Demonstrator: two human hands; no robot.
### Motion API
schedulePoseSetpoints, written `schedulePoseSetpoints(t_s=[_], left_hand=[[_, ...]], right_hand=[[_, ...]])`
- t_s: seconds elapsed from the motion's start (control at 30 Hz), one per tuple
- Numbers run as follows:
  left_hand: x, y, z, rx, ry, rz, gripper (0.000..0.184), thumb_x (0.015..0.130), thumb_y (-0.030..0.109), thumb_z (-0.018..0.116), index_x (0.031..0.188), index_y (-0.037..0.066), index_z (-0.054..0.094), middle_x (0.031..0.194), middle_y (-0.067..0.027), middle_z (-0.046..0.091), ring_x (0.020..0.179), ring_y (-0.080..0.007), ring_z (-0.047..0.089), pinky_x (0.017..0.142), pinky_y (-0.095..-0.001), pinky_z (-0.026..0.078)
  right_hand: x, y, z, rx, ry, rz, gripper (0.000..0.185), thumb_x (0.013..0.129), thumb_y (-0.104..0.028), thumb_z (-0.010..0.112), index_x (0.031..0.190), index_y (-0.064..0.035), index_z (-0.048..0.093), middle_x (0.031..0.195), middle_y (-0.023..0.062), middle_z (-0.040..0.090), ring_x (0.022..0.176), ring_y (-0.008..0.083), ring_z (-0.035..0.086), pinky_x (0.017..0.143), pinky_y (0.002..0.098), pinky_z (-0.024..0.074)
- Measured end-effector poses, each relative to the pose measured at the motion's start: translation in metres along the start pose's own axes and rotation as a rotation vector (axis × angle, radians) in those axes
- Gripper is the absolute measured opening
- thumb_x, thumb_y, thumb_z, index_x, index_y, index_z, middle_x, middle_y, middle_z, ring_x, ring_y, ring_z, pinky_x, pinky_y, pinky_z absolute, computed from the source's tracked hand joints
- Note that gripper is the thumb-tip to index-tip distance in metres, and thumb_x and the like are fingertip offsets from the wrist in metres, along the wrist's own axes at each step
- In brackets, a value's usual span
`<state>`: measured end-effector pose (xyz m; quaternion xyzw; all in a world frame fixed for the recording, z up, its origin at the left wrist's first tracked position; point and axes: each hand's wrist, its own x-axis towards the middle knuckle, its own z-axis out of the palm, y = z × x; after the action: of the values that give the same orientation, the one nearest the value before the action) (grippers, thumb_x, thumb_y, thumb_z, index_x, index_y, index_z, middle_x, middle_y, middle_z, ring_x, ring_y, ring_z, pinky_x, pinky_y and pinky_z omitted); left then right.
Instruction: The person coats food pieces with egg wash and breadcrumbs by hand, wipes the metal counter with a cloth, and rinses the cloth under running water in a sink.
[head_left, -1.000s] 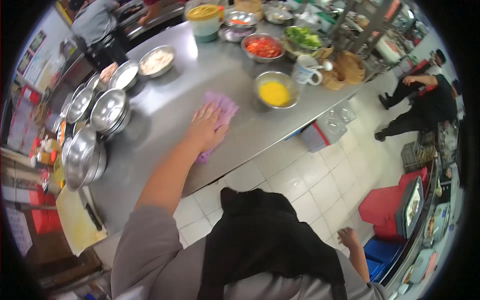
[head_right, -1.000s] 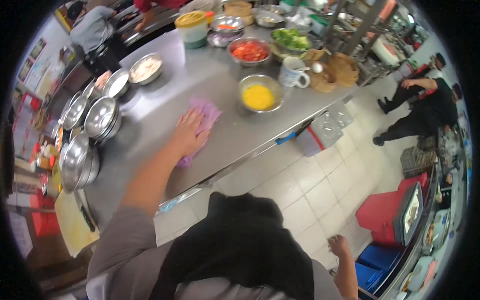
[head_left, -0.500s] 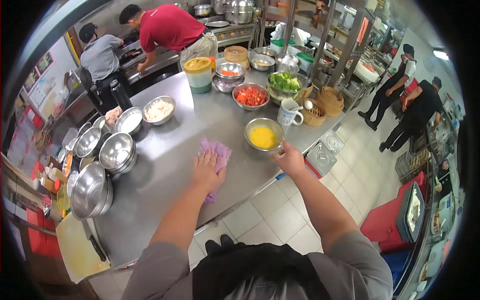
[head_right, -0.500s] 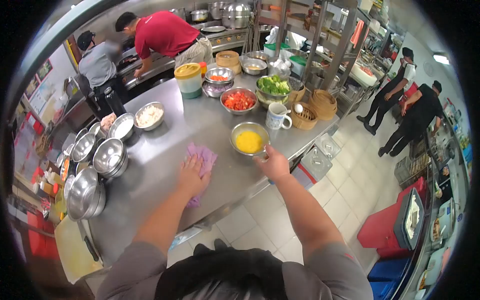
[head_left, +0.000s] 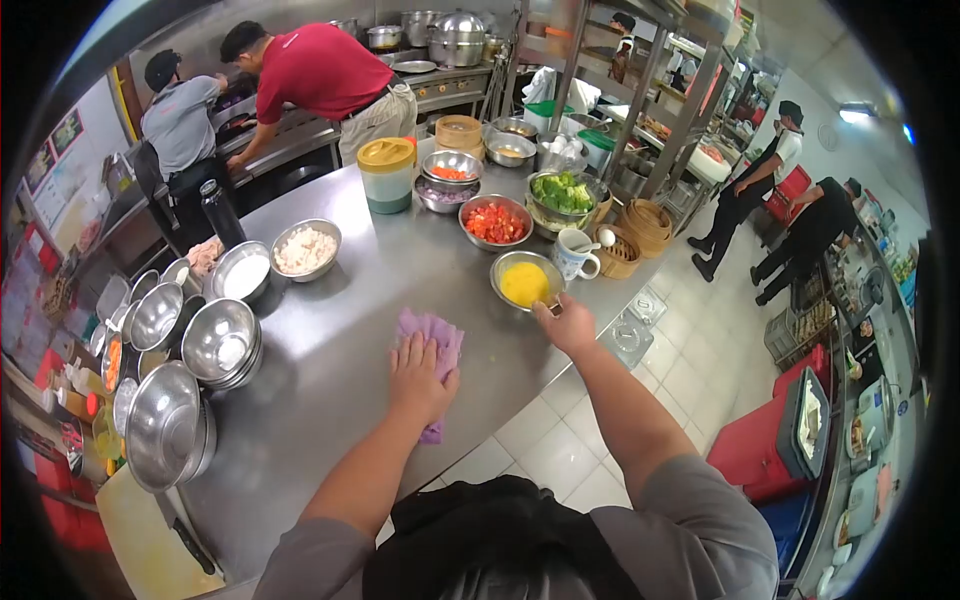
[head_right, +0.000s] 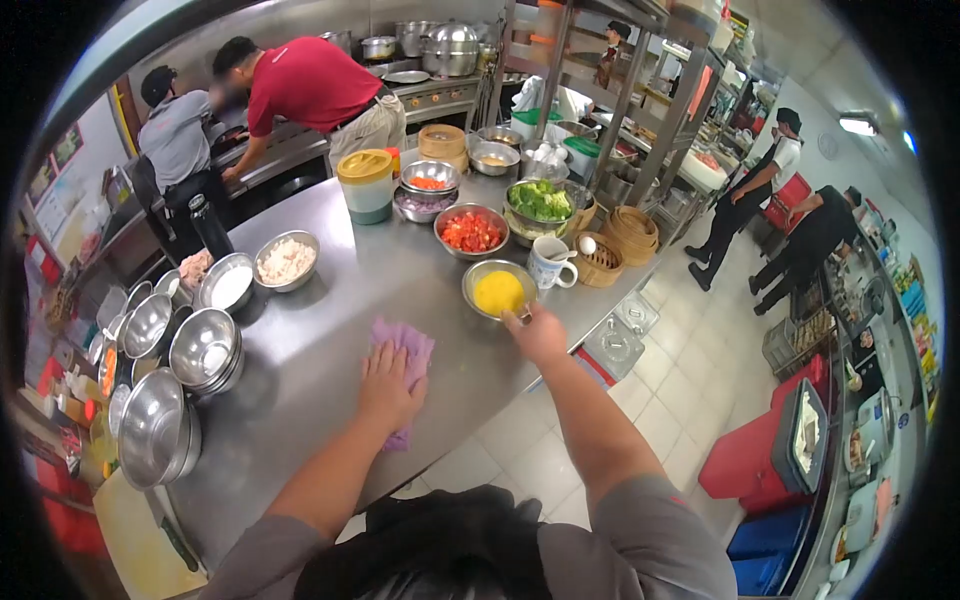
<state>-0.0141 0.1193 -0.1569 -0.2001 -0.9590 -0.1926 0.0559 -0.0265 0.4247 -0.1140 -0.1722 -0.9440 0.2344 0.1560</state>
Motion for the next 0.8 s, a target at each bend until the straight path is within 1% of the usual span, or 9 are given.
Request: schedulePoseSetpoints(t_s=[0.07, 0.17, 0.27, 0.3, 0.37, 0.47, 0.6, 0.67, 0.8], left_hand=[[0.002, 0.0, 0.001, -0.004, 0.013, 0.004, 0.072, 0.089, 0.045, 0.054, 0.144, -0.001, 0.046, 0.156, -0.0227, 0.033, 0.146, -0.0379, 0.027, 0.121, -0.0517, 0.015], [0.001, 0.003, 0.003, 0.015, -0.03, -0.028, 0.073, 0.09, 0.045, 0.054, 0.146, 0.0, 0.044, 0.158, -0.0215, 0.031, 0.147, -0.0368, 0.026, 0.122, -0.0506, 0.013], [0.004, 0.005, 0.003, 0.037, -0.078, -0.062, 0.074, 0.09, 0.047, 0.053, 0.148, 0.002, 0.042, 0.16, -0.0192, 0.027, 0.15, -0.0342, 0.021, 0.123, -0.0486, 0.008], [0.004, 0.005, 0.005, 0.039, -0.081, -0.069, 0.074, 0.09, 0.047, 0.053, 0.148, 0.002, 0.042, 0.161, -0.0186, 0.027, 0.15, -0.0339, 0.021, 0.123, -0.0485, 0.008], [0.005, 0.008, 0.007, 0.042, -0.077, -0.088, 0.074, 0.09, 0.047, 0.054, 0.148, 0.003, 0.042, 0.161, -0.0178, 0.028, 0.15, -0.0338, 0.021, 0.123, -0.0483, 0.009], [0.006, 0.01, 0.009, 0.049, -0.045, -0.116, 0.073, 0.089, 0.045, 0.057, 0.148, 0.004, 0.044, 0.16, -0.017, 0.03, 0.149, -0.0342, 0.024, 0.123, -0.0482, 0.01], [0.008, 0.02, 0.012, 0.061, -0.005, -0.179, 0.071, 0.087, 0.042, 0.061, 0.145, 0.005, 0.047, 0.158, -0.017, 0.033, 0.147, -0.0349, 0.028, 0.122, -0.0485, 0.014], [0.012, 0.026, 0.009, 0.088, -0.006, -0.203, 0.07, 0.086, 0.042, 0.062, 0.145, 0.005, 0.048, 0.158, -0.0171, 0.034, 0.146, -0.035, 0.03, 0.122, -0.0488, 0.016], [0.014, 0.03, 0.007, 0.114, -0.025, -0.222, 0.071, 0.086, 0.041, 0.062, 0.145, 0.005, 0.048, 0.158, -0.0174, 0.034, 0.146, -0.0351, 0.03, 0.122, -0.0492, 0.016]], right_hand=[[0.005, 0.003, 0.01, 0.104, 0.099, 0.089, 0.046, 0.085, -0.042, 0.073, 0.105, -0.0018, 0.061, 0.087, 0.019, 0.069, 0.074, 0.0333, 0.07, 0.067, 0.0415, 0.0565], [0.015, 0.006, 0.02, 0.599, 0.144, 0.41, 0.04, 0.088, -0.033, 0.072, 0.107, -0.0022, 0.056, 0.083, 0.0156, 0.067, 0.061, 0.0285, 0.069, 0.05, 0.0379, 0.0556], [0.021, 0.011, 0.02, 0.943, 0.013, 0.677, 0.035, 0.09, -0.025, 0.068, 0.111, -0.0029, 0.051, 0.083, 0.0144, 0.066, 0.056, 0.0246, 0.068, 0.04, 0.0344, 0.0525], [0.023, 0.016, 0.022, 0.981, -0.052, 0.694, 0.035, 0.09, -0.024, 0.067, 0.113, -0.003, 0.05, 0.083, 0.0145, 0.066, 0.056, 0.025, 0.068, 0.04, 0.0354, 0.0525], [0.031, 0.023, 0.025, 1.054, -0.192, 0.718, 0.035, 0.091, -0.022, 0.065, 0.116, -0.0033, 0.049, 0.083, 0.0147, 0.066, 0.057, 0.0258, 0.068, 0.039, 0.0374, 0.0525], [0.037, 0.029, 0.027, 1.135, -0.237, 0.712, 0.032, 0.092, -0.019, 0.062, 0.116, -0.0022, 0.049, 0.085, 0.0153, 0.067, 0.058, 0.0258, 0.068, 0.04, 0.0375, 0.0524], [0.054, 0.046, 0.016, 1.043, -0.494, 0.602, 0.026, 0.093, -0.018, 0.058, 0.113, -0.0023, 0.053, 0.088, 0.0154, 0.069, 0.063, 0.0264, 0.07, 0.044, 0.0375, 0.0532], [0.055, 0.032, -0.021, 0.918, -0.599, 0.54, 0.024, 0.093, -0.018, 0.058, 0.111, -0.0021, 0.054, 0.09, 0.0152, 0.069, 0.065, 0.0265, 0.07, 0.047, 0.0376, 0.0536], [0.097, 0.04, -0.028, 0.992, -0.948, 0.4, 0.032, 0.091, -0.017, 0.061, 0.115, 0.0029, 0.054, 0.082, 0.0156, 0.068, 0.061, 0.0263, 0.069, 0.045, 0.0387, 0.0527]])
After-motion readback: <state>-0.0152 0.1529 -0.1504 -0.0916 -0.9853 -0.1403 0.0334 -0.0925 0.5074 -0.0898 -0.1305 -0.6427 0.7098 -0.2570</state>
